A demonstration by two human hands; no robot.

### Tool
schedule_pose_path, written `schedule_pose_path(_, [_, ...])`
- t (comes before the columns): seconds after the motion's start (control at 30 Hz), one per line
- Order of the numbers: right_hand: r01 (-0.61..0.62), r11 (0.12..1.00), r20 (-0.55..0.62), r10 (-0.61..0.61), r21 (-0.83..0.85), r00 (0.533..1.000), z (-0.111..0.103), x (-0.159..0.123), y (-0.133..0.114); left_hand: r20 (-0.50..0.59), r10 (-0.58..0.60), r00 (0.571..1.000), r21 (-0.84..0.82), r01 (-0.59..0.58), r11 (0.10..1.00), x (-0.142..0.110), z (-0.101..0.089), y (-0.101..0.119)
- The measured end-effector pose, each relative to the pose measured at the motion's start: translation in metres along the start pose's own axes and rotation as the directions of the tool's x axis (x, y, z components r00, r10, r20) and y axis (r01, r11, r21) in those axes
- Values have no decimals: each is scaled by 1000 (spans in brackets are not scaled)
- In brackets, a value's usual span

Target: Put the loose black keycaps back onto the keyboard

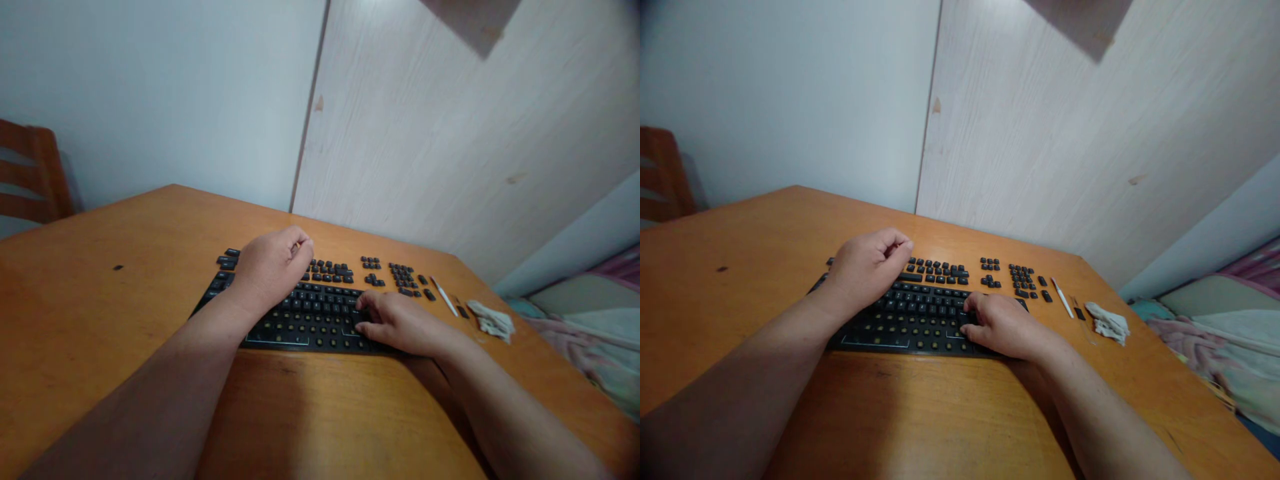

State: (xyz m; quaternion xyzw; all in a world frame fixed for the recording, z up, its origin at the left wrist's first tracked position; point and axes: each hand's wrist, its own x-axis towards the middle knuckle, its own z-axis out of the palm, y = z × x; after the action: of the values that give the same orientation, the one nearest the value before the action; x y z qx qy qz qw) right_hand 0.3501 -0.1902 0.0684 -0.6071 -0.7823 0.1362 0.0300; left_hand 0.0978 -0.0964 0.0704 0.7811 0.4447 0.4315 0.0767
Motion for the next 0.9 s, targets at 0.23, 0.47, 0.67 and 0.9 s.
schedule_pose_path(0.23, [18,1000,-15,-19,-7,1000,1,-1,1,-17,6,1000,-9,-6,1000,0,1,-1])
schedule_pose_path(0.47, [64,997,-38,-66,-48,997,-5,-7,-3,-31,9,999,-20,-9,1000,0,2,-3])
schedule_pose_path(0.67, [74,994,-47,-78,-86,996,-5,-6,-4,-38,11,999,-18,-12,1000,1,3,-3])
schedule_pose_path(0.9, [107,992,-53,-110,-59,993,-4,-5,-2,-39,0,999,-18,0,1000,1,-1,-1])
